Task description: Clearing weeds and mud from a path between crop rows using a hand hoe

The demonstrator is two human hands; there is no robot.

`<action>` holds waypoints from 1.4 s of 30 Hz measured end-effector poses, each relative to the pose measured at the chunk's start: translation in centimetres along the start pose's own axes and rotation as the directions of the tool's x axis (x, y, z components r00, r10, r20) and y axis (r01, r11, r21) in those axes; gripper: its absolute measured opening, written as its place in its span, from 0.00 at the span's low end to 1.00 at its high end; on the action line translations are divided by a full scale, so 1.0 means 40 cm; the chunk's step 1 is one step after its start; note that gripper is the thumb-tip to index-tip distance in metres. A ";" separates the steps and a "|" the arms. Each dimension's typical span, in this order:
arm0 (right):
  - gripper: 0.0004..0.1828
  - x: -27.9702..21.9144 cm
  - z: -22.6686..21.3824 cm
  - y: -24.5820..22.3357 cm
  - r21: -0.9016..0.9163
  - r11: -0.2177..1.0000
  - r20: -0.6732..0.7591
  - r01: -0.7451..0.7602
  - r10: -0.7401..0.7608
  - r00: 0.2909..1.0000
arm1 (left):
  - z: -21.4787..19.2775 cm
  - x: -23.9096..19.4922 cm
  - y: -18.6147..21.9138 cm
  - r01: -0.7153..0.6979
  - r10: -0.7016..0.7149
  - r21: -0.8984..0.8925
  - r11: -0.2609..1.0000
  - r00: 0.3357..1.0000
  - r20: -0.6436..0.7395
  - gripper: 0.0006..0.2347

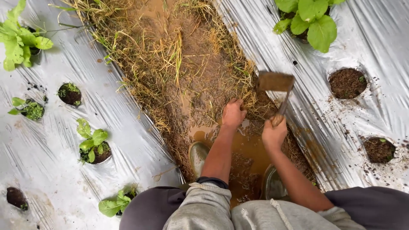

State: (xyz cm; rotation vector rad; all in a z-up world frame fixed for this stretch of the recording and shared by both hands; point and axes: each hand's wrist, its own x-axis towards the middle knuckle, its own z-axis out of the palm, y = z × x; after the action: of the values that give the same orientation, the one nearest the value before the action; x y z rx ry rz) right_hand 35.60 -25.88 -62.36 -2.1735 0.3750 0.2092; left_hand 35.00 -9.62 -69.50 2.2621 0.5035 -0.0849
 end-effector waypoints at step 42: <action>0.06 -0.030 0.036 -0.064 0.093 0.996 0.061 -0.015 0.010 0.998 | -0.110 0.008 -0.078 0.232 -0.247 -0.087 0.969 0.893 -0.377 0.06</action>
State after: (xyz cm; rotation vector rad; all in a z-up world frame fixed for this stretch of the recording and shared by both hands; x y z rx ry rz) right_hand 35.33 -23.05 -60.91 -2.0687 0.3572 0.2584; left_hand 33.67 -4.44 -68.76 2.1719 0.9852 0.2504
